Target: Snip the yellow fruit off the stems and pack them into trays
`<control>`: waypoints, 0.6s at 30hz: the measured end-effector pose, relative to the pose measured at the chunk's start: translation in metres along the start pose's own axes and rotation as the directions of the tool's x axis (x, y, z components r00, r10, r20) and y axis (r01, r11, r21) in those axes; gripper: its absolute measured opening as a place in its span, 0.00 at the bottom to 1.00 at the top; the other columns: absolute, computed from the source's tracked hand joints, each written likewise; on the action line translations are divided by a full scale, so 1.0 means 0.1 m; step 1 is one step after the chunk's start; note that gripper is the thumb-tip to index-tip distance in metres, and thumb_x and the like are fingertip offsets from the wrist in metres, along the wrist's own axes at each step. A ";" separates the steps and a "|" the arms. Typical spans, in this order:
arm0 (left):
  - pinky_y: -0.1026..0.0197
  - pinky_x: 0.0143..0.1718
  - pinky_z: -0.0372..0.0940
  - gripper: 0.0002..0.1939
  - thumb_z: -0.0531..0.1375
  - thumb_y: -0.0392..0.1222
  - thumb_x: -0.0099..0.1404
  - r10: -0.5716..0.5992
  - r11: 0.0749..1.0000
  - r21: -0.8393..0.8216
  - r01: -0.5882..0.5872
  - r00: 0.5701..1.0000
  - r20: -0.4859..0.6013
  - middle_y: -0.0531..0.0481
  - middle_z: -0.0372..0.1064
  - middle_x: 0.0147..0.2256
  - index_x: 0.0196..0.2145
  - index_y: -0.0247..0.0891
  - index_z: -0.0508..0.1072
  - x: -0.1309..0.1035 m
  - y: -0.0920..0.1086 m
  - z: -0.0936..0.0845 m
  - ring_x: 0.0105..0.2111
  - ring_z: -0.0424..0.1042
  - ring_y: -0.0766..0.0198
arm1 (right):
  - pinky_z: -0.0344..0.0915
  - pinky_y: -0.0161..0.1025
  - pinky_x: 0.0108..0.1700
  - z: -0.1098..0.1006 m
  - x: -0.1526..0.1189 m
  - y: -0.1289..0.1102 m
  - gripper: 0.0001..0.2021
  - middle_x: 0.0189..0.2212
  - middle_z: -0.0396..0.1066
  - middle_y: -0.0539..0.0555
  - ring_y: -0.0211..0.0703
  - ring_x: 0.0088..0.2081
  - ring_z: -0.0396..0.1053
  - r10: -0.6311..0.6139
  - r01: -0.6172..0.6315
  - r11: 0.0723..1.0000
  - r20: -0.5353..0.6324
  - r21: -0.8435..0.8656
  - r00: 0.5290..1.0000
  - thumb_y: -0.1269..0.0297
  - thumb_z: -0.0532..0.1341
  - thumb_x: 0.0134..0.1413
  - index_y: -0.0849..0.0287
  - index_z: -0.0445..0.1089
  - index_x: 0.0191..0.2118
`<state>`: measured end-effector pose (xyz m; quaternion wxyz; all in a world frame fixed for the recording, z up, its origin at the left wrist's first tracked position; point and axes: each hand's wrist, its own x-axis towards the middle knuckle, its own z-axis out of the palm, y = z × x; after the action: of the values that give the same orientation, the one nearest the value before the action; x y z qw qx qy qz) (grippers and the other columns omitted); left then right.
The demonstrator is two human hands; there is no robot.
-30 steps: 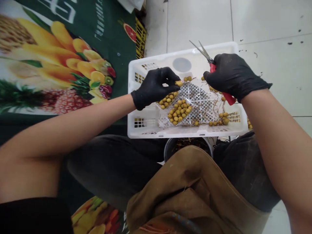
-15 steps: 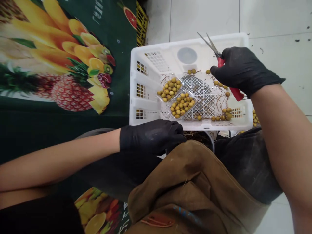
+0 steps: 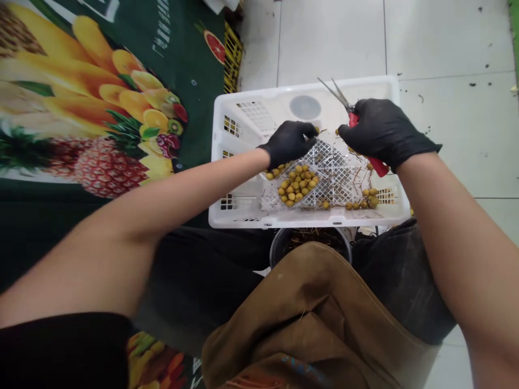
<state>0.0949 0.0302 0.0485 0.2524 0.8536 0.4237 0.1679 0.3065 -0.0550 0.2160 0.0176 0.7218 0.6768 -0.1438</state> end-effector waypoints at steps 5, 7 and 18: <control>0.42 0.62 0.72 0.24 0.65 0.46 0.72 -0.427 0.885 0.214 0.413 0.904 0.020 0.23 0.80 0.56 0.57 0.24 0.81 0.74 -0.26 0.52 0.57 0.78 0.37 | 0.66 0.47 0.45 0.06 0.00 -0.05 0.11 0.34 0.75 0.59 0.52 0.37 0.69 -0.016 0.016 1.000 -0.016 -0.015 1.000 0.54 0.64 0.66 0.56 0.74 0.40; 0.45 0.63 0.71 0.27 0.62 0.50 0.76 -0.480 0.858 0.233 0.458 0.876 0.043 0.24 0.79 0.59 0.63 0.26 0.78 0.76 -0.21 0.61 0.60 0.77 0.38 | 0.68 0.47 0.46 0.10 0.00 -0.04 0.12 0.37 0.77 0.61 0.54 0.40 0.72 -0.049 0.049 0.999 -0.033 0.001 0.998 0.54 0.65 0.65 0.58 0.77 0.43; 0.38 0.63 0.71 0.29 0.60 0.51 0.79 -0.534 0.836 0.182 0.517 0.843 0.061 0.25 0.69 0.69 0.71 0.36 0.75 0.86 -0.06 0.79 0.65 0.73 0.33 | 0.70 0.48 0.44 0.15 0.07 -0.01 0.14 0.35 0.78 0.61 0.53 0.38 0.72 -0.048 0.049 0.996 -0.019 0.072 0.999 0.53 0.67 0.64 0.59 0.80 0.43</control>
<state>0.1804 0.0799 -0.0130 0.2432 0.7293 0.6394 0.0111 0.3036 -0.0511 0.2004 -0.0180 0.7064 0.6887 -0.1624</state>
